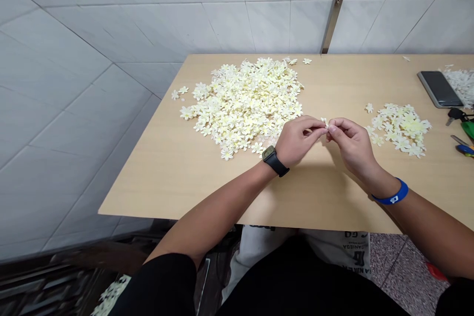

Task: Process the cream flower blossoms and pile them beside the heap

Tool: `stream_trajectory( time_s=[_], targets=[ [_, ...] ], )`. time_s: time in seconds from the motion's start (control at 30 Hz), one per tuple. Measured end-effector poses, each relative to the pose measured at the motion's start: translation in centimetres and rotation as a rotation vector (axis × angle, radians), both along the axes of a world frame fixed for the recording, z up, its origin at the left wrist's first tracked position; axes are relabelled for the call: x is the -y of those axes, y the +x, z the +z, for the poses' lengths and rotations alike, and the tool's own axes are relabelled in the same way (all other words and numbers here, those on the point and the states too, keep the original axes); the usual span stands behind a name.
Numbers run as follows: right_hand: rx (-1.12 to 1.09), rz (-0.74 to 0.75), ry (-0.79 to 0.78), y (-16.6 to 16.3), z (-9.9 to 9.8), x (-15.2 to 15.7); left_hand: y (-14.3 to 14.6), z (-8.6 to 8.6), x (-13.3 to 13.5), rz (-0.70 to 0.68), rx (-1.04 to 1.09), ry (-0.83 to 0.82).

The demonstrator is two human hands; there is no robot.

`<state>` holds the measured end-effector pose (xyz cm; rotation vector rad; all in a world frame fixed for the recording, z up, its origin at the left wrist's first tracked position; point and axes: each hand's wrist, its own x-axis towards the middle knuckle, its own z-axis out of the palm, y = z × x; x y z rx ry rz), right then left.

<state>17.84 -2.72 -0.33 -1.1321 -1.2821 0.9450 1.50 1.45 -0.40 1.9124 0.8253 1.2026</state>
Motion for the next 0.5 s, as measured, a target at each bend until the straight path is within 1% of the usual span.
stream_trajectory(
  time_s=[0.3,0.5],
  targets=[
    [-0.017,-0.001,-0.008,-0.04,-0.02,0.02,-0.06,0.10,0.08,-0.008,0.009,-0.017],
    [0.043,-0.041,-0.008,-0.23,0.69,0.16,-0.17,-0.03,-0.06,-0.012,0.002,0.003]
  ],
)
